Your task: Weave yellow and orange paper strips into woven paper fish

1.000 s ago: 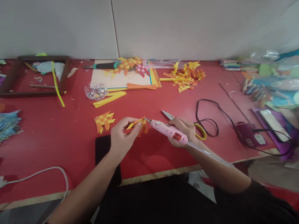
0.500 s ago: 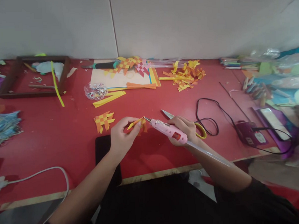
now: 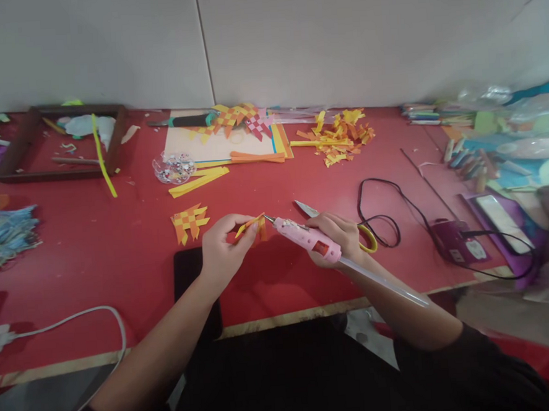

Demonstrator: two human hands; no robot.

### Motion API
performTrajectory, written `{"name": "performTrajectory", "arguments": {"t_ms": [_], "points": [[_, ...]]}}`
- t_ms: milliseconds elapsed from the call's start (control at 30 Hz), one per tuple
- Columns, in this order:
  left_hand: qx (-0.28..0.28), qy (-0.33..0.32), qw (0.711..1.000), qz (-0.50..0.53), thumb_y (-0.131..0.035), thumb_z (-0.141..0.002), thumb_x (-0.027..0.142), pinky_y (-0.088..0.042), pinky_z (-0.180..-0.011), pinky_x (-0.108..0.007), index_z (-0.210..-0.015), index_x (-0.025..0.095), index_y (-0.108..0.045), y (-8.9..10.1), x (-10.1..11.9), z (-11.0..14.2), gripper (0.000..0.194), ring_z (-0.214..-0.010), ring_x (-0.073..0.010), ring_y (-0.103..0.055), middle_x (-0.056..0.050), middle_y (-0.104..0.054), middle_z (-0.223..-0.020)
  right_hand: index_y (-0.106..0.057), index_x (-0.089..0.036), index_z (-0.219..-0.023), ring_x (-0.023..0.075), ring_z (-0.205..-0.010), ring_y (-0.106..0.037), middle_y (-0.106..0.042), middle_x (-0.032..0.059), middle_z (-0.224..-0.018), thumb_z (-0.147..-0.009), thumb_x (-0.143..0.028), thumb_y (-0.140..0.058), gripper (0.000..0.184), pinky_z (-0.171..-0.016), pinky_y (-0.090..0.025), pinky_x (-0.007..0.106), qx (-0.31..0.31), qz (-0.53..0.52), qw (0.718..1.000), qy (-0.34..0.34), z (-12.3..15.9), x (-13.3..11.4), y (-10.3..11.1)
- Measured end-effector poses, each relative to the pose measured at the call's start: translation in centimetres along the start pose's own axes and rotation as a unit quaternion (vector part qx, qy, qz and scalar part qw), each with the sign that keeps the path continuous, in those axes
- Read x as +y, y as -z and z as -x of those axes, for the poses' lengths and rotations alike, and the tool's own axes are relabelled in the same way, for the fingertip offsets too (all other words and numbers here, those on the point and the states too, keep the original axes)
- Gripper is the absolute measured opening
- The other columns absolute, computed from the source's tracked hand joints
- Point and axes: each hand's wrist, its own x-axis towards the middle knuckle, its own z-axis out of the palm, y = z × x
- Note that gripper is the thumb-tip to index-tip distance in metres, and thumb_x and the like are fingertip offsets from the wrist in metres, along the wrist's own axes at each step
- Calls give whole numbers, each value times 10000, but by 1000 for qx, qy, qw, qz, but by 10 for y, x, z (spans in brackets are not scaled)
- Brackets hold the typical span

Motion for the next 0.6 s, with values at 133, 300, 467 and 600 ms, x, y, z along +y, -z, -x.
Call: {"name": "performTrajectory", "arguments": {"t_ms": [133,300,467,600], "points": [[-4,8,1000,4,-681,-866,282,-514,-757,-272,-833,225,-710,0,2,0,72,-794,-166,-673,-14,-739,-829,-623,-207,-927,178,-625,-612,-675,41,-731,-796,-275,-584,153,-603,-488,309,-30,26,999,-6,0,4,6],[7,57,998,36,-685,-860,313,-534,-711,-253,-858,212,-697,0,2,0,101,-803,-165,-682,-22,-729,-849,-663,-176,-1041,263,-786,-651,-724,108,-876,-761,-210,-607,287,-727,-472,386,-173,149,970,-78,-11,49,32],[11,107,990,88,-705,-830,365,-547,-635,-232,-867,188,-669,-1,0,-1,185,-720,-145,-671,-26,-706,-821,-650,-145,-1200,328,-1074,-625,-716,181,-1102,-831,-92,-547,387,-943,-449,507,-308,232,910,-153,-21,122,59],[6,128,985,115,-722,-806,354,-541,-616,-216,-880,183,-655,-2,-1,-2,198,-707,-133,-664,-29,-702,-829,-640,-180,-1207,239,-1081,-642,-656,108,-1234,-980,-321,-597,270,-941,-541,465,-331,231,900,-163,-27,152,63]]}}
